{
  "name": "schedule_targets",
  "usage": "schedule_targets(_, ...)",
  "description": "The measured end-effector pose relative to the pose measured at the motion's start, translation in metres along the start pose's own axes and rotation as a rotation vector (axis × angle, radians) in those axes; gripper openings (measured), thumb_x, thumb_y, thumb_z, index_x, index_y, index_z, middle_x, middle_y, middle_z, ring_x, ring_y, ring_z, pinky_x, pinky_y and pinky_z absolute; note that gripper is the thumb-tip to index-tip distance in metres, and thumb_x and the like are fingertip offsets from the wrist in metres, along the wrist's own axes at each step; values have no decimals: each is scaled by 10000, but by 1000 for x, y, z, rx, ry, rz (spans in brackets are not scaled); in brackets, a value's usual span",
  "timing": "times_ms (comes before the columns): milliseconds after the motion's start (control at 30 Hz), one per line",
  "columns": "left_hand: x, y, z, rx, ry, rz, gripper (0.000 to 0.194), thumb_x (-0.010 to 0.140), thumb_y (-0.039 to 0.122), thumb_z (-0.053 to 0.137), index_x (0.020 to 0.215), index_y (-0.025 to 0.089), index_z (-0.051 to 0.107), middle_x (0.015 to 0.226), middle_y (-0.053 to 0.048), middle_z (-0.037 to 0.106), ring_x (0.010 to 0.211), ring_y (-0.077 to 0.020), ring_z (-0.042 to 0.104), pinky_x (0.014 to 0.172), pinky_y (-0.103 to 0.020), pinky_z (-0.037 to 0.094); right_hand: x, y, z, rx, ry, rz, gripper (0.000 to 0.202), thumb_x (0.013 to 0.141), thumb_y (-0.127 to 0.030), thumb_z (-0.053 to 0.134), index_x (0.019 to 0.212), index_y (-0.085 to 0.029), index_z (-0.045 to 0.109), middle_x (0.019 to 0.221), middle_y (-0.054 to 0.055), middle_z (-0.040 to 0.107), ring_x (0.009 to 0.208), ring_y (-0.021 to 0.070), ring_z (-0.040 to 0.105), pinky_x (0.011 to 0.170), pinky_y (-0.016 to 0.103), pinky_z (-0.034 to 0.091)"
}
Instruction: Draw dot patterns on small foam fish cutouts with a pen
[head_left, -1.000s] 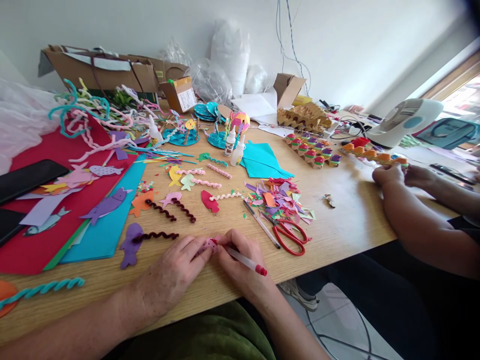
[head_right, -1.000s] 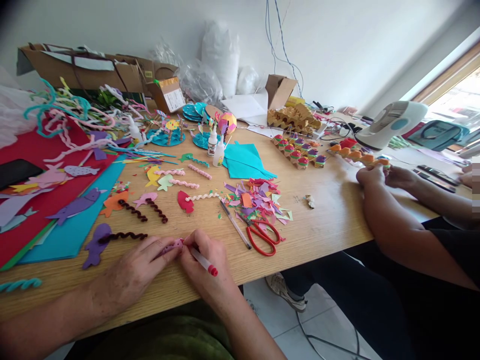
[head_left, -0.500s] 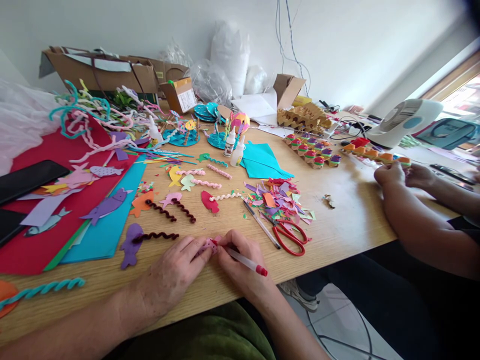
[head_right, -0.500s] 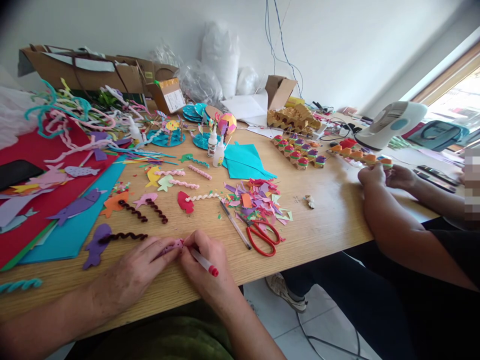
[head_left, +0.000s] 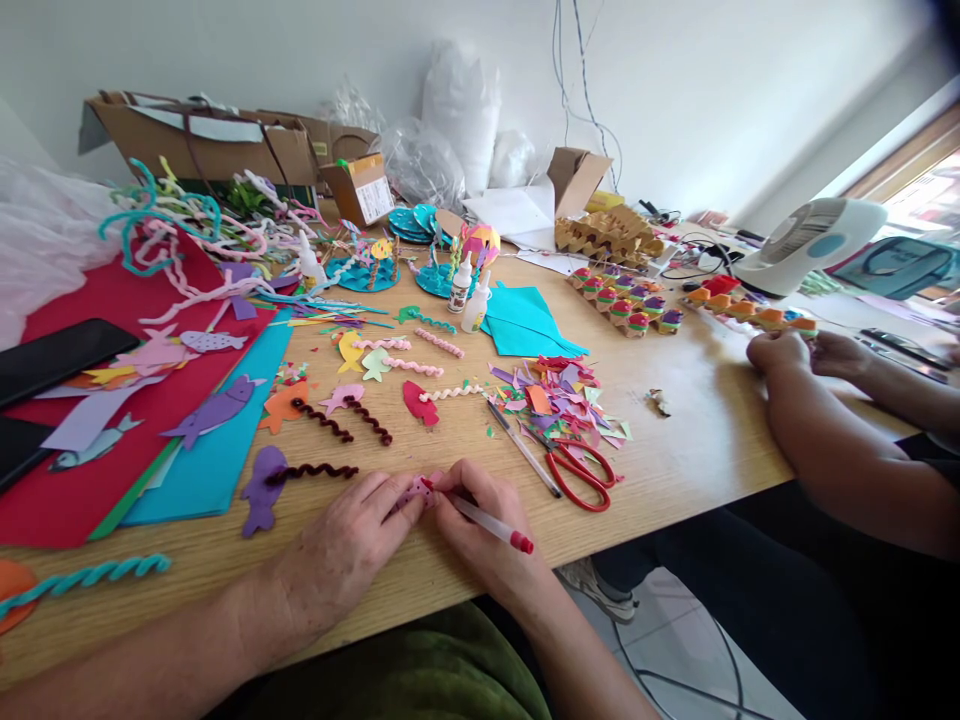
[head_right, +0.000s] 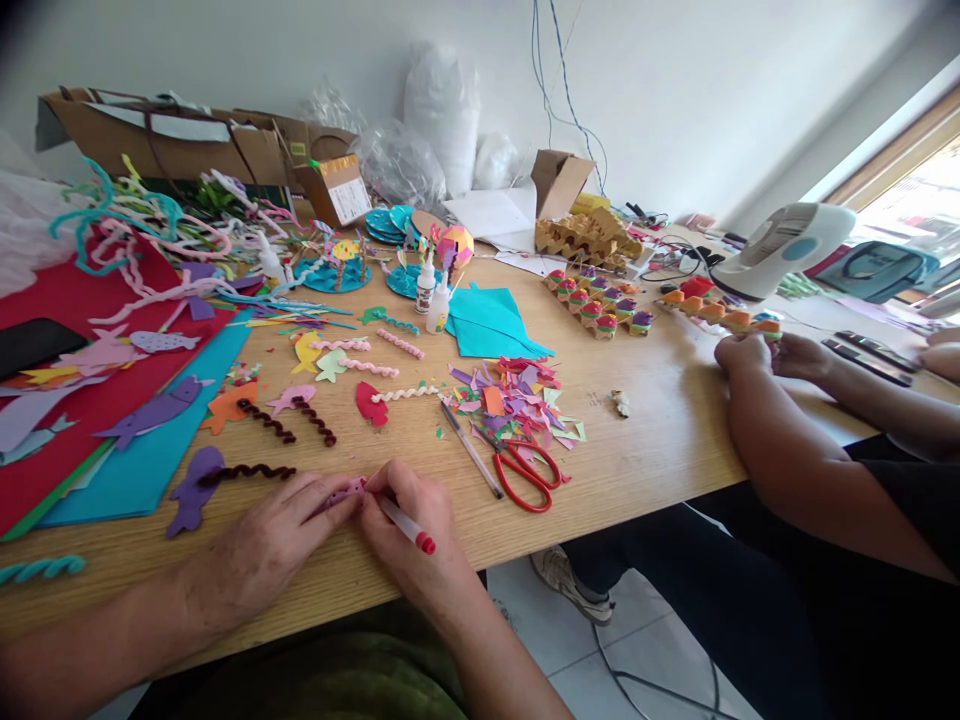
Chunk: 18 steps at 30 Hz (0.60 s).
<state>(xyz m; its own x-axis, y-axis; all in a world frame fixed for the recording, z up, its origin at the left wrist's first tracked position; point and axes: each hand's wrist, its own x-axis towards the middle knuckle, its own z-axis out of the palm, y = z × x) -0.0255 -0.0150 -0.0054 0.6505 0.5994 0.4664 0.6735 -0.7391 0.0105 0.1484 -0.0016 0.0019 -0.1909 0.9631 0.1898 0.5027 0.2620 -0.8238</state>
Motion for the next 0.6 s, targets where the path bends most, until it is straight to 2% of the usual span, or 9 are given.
schedule_targets(600, -1, -1, 0, -7, 4, 7, 337, 941, 72, 282, 1085, 65, 588, 1004, -131, 609, 909, -215, 554, 775, -344, 544, 1, 0, 0, -3, -4, -4, 93, 742, -159, 537, 660, -200, 552, 599, -18, 637, 518, 107, 555, 509, 188, 398)
